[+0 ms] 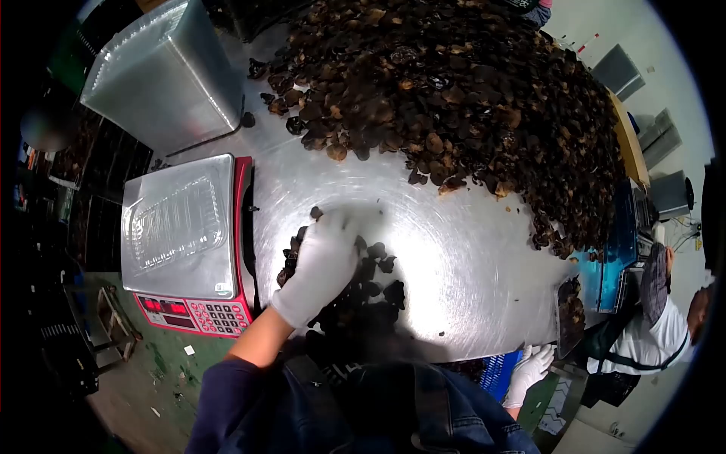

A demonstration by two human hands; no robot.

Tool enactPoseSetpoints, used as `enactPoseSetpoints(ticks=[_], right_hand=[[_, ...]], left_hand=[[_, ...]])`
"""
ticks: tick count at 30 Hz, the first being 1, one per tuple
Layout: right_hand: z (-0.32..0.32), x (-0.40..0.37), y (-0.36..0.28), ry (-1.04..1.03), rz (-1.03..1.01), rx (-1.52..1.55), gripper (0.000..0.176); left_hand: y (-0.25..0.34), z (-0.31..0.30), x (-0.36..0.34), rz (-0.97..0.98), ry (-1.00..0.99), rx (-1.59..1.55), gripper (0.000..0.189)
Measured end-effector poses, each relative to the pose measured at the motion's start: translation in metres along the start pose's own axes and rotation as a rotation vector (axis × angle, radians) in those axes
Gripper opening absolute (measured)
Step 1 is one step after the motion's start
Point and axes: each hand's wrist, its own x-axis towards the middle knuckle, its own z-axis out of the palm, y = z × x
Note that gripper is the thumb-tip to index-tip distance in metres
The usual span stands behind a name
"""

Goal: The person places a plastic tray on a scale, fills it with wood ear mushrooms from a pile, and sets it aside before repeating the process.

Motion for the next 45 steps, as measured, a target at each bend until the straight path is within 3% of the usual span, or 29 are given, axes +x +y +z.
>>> enactPoseSetpoints(ticks=[1, 2, 3, 4, 6, 7, 8, 12, 14, 15, 16, 17, 18, 19, 20, 21, 23, 24, 25, 26, 27, 28, 29, 31, 33, 35, 39, 42, 45], right_hand=[[-0.019, -0.004, -0.015, 0.166, -0.053, 0.028, 0.066], [-0.037, -0.004, -0.034, 0.240, -0.253, 0.297, 0.060], [-0.049, -0.003, -0.074, 0.406, -0.489, 0.457, 0.054], [-0.069, -0.003, -0.116, 0.294, -0.555, 0.648, 0.046], [-0.100, 0.000, -0.195, 0.253, -0.803, 0.739, 0.035], [-0.111, 0.005, -0.233, 0.234, -0.908, 0.813, 0.035], [-0.108, 0.018, -0.268, 0.298, -1.026, 0.805, 0.036], [-0.082, 0.057, -0.359, 0.436, -1.161, 0.586, 0.027], [-0.084, 0.070, -0.351, 0.389, -1.244, 0.478, 0.020], [-0.094, 0.071, -0.332, 0.359, -1.310, 0.422, 0.017], [-0.109, 0.061, -0.306, 0.369, -1.379, 0.463, 0.016], [-0.113, 0.058, -0.275, 0.333, -1.485, 0.391, 0.013], [-0.128, 0.046, -0.241, 0.123, -1.471, 0.179, 0.010], [-0.124, 0.044, -0.205, -0.061, -1.496, 0.032, 0.018], [-0.139, 0.049, -0.177, -0.308, -1.627, -0.019, 0.023], [-0.151, 0.056, -0.161, -0.564, -1.741, -0.073, 0.028], [-0.146, 0.066, -0.157, -0.551, -1.652, 0.062, 0.032], [-0.144, 0.069, -0.156, -0.534, -1.559, 0.193, 0.036], [-0.156, 0.069, -0.182, -0.372, -1.563, 0.267, 0.035], [-0.173, 0.063, -0.214, -0.341, -1.369, 0.411, 0.037], [-0.154, 0.080, -0.249, -0.059, -1.499, 0.669, 0.039], [-0.147, 0.087, -0.287, -0.049, -1.391, 0.784, 0.042], [-0.147, 0.088, -0.326, 0.130, -1.325, 0.860, 0.048], [-0.145, 0.086, -0.399, 0.399, -1.147, 0.794, 0.055], [-0.138, 0.068, -0.447, 0.454, -1.069, 0.686, 0.054], [-0.123, 0.052, -0.460, 0.340, -1.168, 0.744, 0.046], [-0.116, 0.006, -0.404, 0.414, -1.369, 0.792, 0.031], [-0.115, -0.017, -0.336, 0.115, -1.482, 0.723, 0.030], [-0.111, -0.022, -0.293, 0.099, -1.484, 0.728, 0.027]], left_hand=[[0.003, 0.003, 0.008, 0.032, 0.009, 0.001, 0.055], [0.008, 0.005, 0.022, 0.041, -0.140, 0.023, 0.051], [0.011, 0.016, 0.031, 0.045, -0.140, 0.025, 0.051], [0.011, 0.034, 0.040, 0.063, -0.153, 0.129, 0.053], [0.009, 0.071, 0.052, 0.076, -0.156, 0.237, 0.056], [0.008, 0.090, 0.052, 0.127, -0.056, 0.294, 0.060], [0.012, 0.101, 0.050, 0.177, 0.042, 0.350, 0.064], [0.050, 0.100, 0.047, 0.240, 0.003, 0.615, 0.065], [0.048, 0.180, 0.051, 0.316, 0.559, 1.073, 0.059], [0.094, 0.151, 0.035, 0.281, 0.024, 0.512, 0.053], [0.125, 0.076, 0.022, 0.432, -0.099, 0.357, 0.052], [0.137, 0.115, 0.004, 0.590, -0.059, 0.244, 0.053], [0.158, 0.124, -0.010, 0.652, -0.483, -0.245, 0.036], [0.168, 0.090, -0.008, 0.699, -0.860, -0.439, 0.043], [0.171, 0.070, -0.009, 0.883, -0.922, -0.550, 0.036], [0.165, 0.064, -0.013, 0.854, -0.904, -0.683, 0.030], [0.135, 0.063, -0.001, 0.724, -0.498, -0.771, 0.032], [0.111, 0.066, 0.016, 0.672, -0.192, -0.537, 0.034], [0.082, 0.066, 0.038, 0.604, 0.110, -0.293, 0.037], [0.046, 0.059, 0.053, 0.546, 0.196, 0.113, 0.047], [0.033, 0.035, 0.071, 0.081, 0.127, 0.047, 0.063], [0.011, 0.039, 0.075, -0.083, 0.213, 0.172, 0.072], [-0.013, 0.048, 0.076, -0.246, 0.299, 0.297, 0.080], [-0.039, 0.046, 0.076, -0.479, -0.025, 0.277, 0.088], [-0.043, 0.045, 0.071, -0.449, -0.086, 0.377, 0.089], [-0.041, 0.042, 0.070, -0.425, -0.085, 0.316, 0.091], [-0.037, 0.034, 0.072, -0.417, -0.120, 0.323, 0.091], [-0.040, 0.037, 0.072, -0.402, -0.139, 0.375, 0.091], [-0.040, 0.038, 0.075, -0.411, -0.148, 0.388, 0.092]])
